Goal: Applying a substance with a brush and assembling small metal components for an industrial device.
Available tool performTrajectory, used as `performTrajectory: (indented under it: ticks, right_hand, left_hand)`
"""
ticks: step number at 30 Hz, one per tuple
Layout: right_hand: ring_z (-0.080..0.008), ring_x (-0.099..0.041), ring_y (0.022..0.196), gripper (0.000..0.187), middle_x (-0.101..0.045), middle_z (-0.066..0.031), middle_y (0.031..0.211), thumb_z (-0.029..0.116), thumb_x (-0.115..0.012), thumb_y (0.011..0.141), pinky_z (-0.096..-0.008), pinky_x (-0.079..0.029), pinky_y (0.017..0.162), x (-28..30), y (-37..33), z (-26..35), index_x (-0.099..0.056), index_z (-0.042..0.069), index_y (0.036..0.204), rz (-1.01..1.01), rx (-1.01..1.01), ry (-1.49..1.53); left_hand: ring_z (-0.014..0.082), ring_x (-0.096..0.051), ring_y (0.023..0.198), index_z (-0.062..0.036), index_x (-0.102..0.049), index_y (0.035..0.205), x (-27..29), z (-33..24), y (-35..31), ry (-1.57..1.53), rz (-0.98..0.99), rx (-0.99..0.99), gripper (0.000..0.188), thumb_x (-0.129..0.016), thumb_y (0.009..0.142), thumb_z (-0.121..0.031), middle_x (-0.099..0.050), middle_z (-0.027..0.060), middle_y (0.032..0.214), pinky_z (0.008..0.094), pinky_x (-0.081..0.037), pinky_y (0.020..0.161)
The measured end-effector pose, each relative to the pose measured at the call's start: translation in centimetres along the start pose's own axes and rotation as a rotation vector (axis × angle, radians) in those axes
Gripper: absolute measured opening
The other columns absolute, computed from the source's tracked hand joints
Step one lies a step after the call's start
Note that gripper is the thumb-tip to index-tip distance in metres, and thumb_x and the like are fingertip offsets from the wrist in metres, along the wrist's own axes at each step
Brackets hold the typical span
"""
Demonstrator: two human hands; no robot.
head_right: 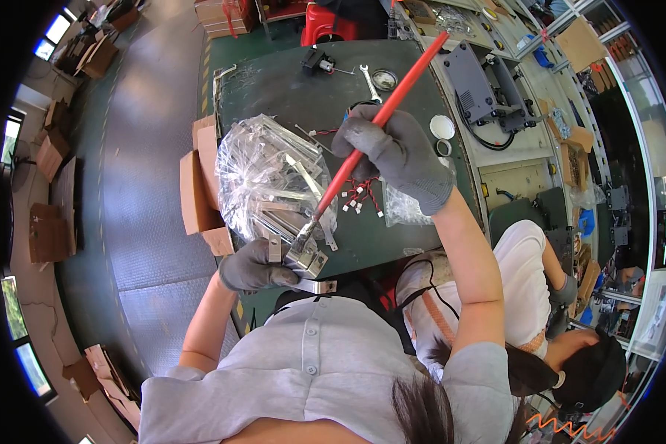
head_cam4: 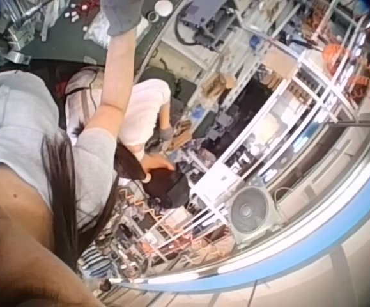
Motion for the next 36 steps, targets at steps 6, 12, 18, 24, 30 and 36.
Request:
performTrajectory:
  ticks: [6,12,18,24,30,36]
  right_hand:
    - [-0.0073,-0.054,0.050,0.028,-0.057,-0.0041,0.068,0.026,-0.049,0.087,-0.0200,-0.045,0.046,0.0,0.9,-1.1,-0.055,0.000,0.077,0.029,0.009,-0.027]
    - [-0.0082,-0.053,0.047,0.029,-0.056,-0.0040,0.066,0.027,-0.049,0.086,-0.0204,-0.042,0.043,1.0,2.1,-1.1,-0.055,0.001,0.075,-0.048,0.070,-0.046]
    - [-0.0072,-0.050,0.046,0.030,-0.055,-0.0029,0.065,0.027,-0.048,0.086,-0.0196,-0.039,0.041,-0.4,2.0,1.1,-0.056,0.001,0.074,-0.031,0.102,0.018]
    - [-0.0067,-0.051,0.047,0.029,-0.058,-0.0047,0.068,0.025,-0.049,0.088,-0.0201,-0.043,0.043,-2.2,1.1,0.4,-0.056,-0.001,0.080,0.154,0.055,-0.003]
    - [-0.0077,-0.053,0.052,0.028,-0.057,-0.0050,0.068,0.025,-0.048,0.088,-0.0198,-0.044,0.046,-1.9,-3.3,0.0,-0.055,-0.001,0.079,-0.020,0.115,-0.020]
    - [-0.0071,-0.052,0.052,0.026,-0.058,-0.0031,0.069,0.026,-0.049,0.086,-0.0188,-0.042,0.046,-1.7,-12.0,0.7,-0.056,0.003,0.078,-0.589,0.192,0.019]
  left_hand:
    - [0.0140,-0.055,0.094,-0.0033,-0.058,0.110,0.3,0.6,0.4,0.107,-0.010,-0.122,0.029,-0.063,0.081,-0.009,-0.061,0.0047,0.104,0.0273,-0.042,0.085]
    - [0.0159,-0.057,0.089,-0.0033,-0.058,0.108,0.7,0.9,0.3,0.156,0.002,-0.107,0.028,-0.063,0.081,-0.011,-0.062,0.0073,0.099,0.0284,-0.043,0.081]
    - [0.0166,-0.056,0.080,-0.0014,-0.061,0.097,1.0,0.3,0.5,0.235,0.035,0.071,0.023,-0.065,0.081,-0.016,-0.062,0.0090,0.088,0.0297,-0.044,0.075]
    - [0.0165,-0.055,0.070,0.0004,-0.061,0.093,0.3,-0.5,0.9,0.322,0.134,-0.018,0.023,-0.065,0.081,-0.019,-0.061,0.0108,0.078,0.0310,-0.044,0.068]
    - [0.0165,-0.057,0.076,0.0004,-0.061,0.093,-1.1,0.4,0.4,0.270,0.344,-0.087,0.022,-0.065,0.081,-0.017,-0.062,0.0102,0.083,0.0306,-0.044,0.071]
    - [0.0184,-0.059,0.082,0.0021,-0.061,0.097,-3.8,-0.2,-0.8,0.295,0.530,-0.132,0.021,-0.066,0.079,-0.008,-0.064,0.0087,0.090,0.0299,-0.045,0.072]
Point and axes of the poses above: each hand's wrist, its own y-axis towards the middle knuckle, its own x-axis out of the back of the hand, z = x × y, the point moved 2 cm from there along y, towards the middle knuckle
